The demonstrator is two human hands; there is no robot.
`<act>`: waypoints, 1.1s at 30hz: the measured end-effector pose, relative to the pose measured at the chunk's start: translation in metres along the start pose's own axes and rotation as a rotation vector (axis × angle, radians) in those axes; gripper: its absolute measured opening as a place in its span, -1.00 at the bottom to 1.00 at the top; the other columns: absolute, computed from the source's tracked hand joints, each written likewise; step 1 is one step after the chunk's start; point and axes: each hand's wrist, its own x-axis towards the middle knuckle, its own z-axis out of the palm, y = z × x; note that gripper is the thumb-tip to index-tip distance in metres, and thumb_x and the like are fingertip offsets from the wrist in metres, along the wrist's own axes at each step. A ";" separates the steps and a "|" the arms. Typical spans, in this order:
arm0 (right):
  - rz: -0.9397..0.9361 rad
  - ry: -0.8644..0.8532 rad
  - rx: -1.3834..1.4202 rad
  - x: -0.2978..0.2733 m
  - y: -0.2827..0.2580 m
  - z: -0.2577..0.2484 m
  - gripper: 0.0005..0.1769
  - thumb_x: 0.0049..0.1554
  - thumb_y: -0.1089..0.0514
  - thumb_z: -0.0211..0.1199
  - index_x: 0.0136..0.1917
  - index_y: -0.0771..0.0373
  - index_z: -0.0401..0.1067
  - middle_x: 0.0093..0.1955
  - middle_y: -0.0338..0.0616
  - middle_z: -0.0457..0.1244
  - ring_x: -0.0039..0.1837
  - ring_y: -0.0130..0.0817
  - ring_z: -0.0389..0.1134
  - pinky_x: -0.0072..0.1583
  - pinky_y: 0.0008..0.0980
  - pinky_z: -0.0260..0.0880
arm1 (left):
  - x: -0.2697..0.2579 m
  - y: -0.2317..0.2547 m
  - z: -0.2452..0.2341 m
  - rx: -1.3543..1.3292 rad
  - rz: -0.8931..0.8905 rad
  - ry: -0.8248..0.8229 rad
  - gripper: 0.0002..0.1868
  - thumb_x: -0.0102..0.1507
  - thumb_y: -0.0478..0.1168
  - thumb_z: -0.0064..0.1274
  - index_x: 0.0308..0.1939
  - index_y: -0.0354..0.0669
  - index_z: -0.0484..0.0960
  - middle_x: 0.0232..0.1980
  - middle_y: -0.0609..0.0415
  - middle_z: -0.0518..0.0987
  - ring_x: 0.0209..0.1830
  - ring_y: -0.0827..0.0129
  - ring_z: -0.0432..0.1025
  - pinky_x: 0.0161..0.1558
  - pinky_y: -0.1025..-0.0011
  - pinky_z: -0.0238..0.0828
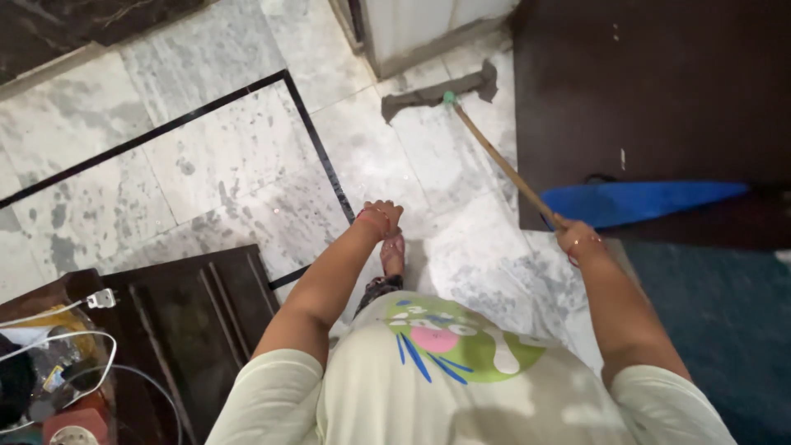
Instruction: The person attaches a grey cloth to a mop head and mops a tiled floor in a cluttered room. The person moves the mop back and forth across the floor, covering different areas near a cabinet and doorway.
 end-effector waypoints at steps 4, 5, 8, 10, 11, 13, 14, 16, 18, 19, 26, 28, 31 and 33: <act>-0.071 -0.021 0.116 -0.074 0.072 0.035 -0.38 0.17 -0.13 0.19 0.51 -0.40 0.31 0.26 0.18 0.36 0.29 0.12 0.40 0.33 -0.09 0.37 | 0.004 0.047 0.017 0.050 0.043 0.021 -0.44 0.26 0.08 0.12 0.27 -0.06 0.49 0.33 -0.07 0.47 0.34 0.00 0.37 0.24 -0.10 0.31; -0.074 -0.054 0.083 -0.093 0.089 0.044 -0.38 0.18 -0.12 0.20 0.52 -0.36 0.31 0.22 0.18 0.38 0.25 0.10 0.42 0.30 -0.10 0.38 | 0.005 0.062 0.020 0.062 0.059 0.004 -0.44 0.26 0.08 0.12 0.27 -0.07 0.49 0.33 -0.09 0.47 0.34 -0.01 0.38 0.23 -0.10 0.31; -0.045 -0.148 0.052 -0.152 0.141 0.074 -0.35 0.20 -0.07 0.20 0.55 -0.30 0.26 0.08 0.18 0.44 0.09 0.01 0.48 0.20 -0.16 0.44 | 0.000 0.109 0.030 0.080 0.107 0.010 -0.45 0.27 0.08 0.11 0.27 -0.07 0.51 0.31 -0.10 0.50 0.32 -0.02 0.39 0.24 -0.08 0.33; 0.023 -0.199 0.147 -0.198 0.178 0.098 -0.32 0.20 0.00 0.23 0.56 -0.32 0.22 0.01 0.14 0.45 -0.01 -0.06 0.48 0.13 -0.19 0.46 | -0.004 0.140 0.038 0.083 0.144 0.038 -0.45 0.27 0.08 0.11 0.26 -0.07 0.52 0.32 -0.10 0.50 0.33 -0.02 0.39 0.24 -0.07 0.33; 0.059 -0.219 0.206 -0.219 0.196 0.107 -0.31 0.20 0.04 0.25 0.56 -0.32 0.22 0.00 0.12 0.45 -0.04 -0.08 0.47 0.10 -0.19 0.45 | -0.005 0.155 0.042 0.084 0.167 0.055 -0.45 0.27 0.09 0.12 0.26 -0.07 0.53 0.32 -0.10 0.50 0.34 -0.02 0.39 0.25 -0.08 0.33; 0.082 -0.289 0.154 -0.258 0.234 0.117 -0.30 0.20 0.03 0.22 0.56 -0.39 0.20 0.01 0.08 0.44 -0.04 -0.12 0.48 0.09 -0.19 0.47 | -0.007 0.184 0.054 0.093 0.203 0.058 -0.44 0.26 0.10 0.13 0.26 -0.08 0.53 0.33 -0.10 0.49 0.35 -0.04 0.38 0.25 -0.08 0.33; 0.088 -0.322 0.127 -0.272 0.246 0.122 -0.30 0.20 0.03 0.20 0.56 -0.42 0.18 0.02 0.05 0.44 -0.04 -0.14 0.49 0.09 -0.19 0.48 | -0.006 0.196 0.058 0.102 0.214 0.049 -0.43 0.26 0.10 0.14 0.26 -0.09 0.53 0.34 -0.10 0.49 0.35 -0.06 0.37 0.25 -0.09 0.33; 0.056 -0.312 -0.036 -0.291 0.273 0.117 -0.34 0.21 -0.05 0.16 0.55 -0.45 0.20 0.06 0.02 0.44 0.01 -0.13 0.49 0.13 -0.17 0.49 | -0.007 0.213 0.066 0.122 0.240 0.038 -0.45 0.26 0.08 0.14 0.24 -0.11 0.56 0.33 -0.11 0.51 0.34 -0.06 0.40 0.23 -0.07 0.37; 0.034 -0.239 -0.279 -0.298 0.301 0.094 -0.37 0.22 -0.13 0.12 0.54 -0.47 0.21 0.10 -0.02 0.44 0.07 -0.12 0.50 0.17 -0.16 0.50 | -0.009 0.219 0.073 0.140 0.266 0.027 -0.49 0.26 0.05 0.15 0.20 -0.14 0.61 0.32 -0.13 0.55 0.32 -0.03 0.45 0.21 -0.02 0.45; 0.025 -0.189 -0.396 -0.296 0.308 0.084 -0.39 0.22 -0.16 0.10 0.54 -0.49 0.21 0.13 -0.03 0.44 0.09 -0.11 0.50 0.18 -0.15 0.50 | -0.009 0.217 0.076 0.138 0.260 0.021 -0.51 0.26 0.05 0.15 0.17 -0.15 0.64 0.31 -0.13 0.56 0.31 -0.03 0.46 0.21 -0.02 0.45; -0.053 -0.130 -0.482 -0.204 0.199 0.014 -0.51 0.32 -0.29 -0.03 0.39 -0.20 0.46 0.04 -0.04 0.51 0.11 -0.10 0.54 0.23 -0.11 0.49 | -0.015 0.155 0.085 0.060 0.176 0.078 -0.49 0.22 0.06 0.19 0.16 -0.11 0.61 0.30 -0.10 0.49 0.31 -0.04 0.39 0.19 -0.03 0.38; -0.176 -0.055 -0.406 -0.180 0.136 -0.002 -0.52 0.25 -0.23 0.01 0.35 -0.18 0.48 0.10 -0.04 0.45 0.15 -0.04 0.48 0.21 -0.06 0.47 | -0.021 0.124 0.082 0.027 0.152 0.089 -0.48 0.22 0.05 0.17 0.19 -0.10 0.58 0.30 -0.12 0.51 0.32 -0.03 0.40 0.20 -0.03 0.37; -0.316 0.051 -0.364 -0.140 0.036 -0.024 -0.55 0.25 -0.19 0.01 0.30 -0.16 0.53 0.14 0.06 0.41 0.17 0.07 0.43 0.21 -0.02 0.43 | -0.028 0.081 0.072 0.026 0.037 0.009 -0.48 0.25 0.02 0.13 0.24 -0.06 0.57 0.33 -0.10 0.53 0.33 0.01 0.44 0.24 -0.02 0.39; -0.354 0.080 -0.305 -0.113 -0.033 -0.033 -0.55 0.24 -0.10 0.00 0.32 -0.21 0.53 0.12 0.11 0.40 0.16 0.12 0.43 0.22 0.00 0.42 | -0.032 0.052 0.064 0.001 -0.059 -0.041 -0.47 0.23 -0.02 0.11 0.28 0.00 0.54 0.34 -0.06 0.53 0.34 0.04 0.43 0.26 -0.05 0.36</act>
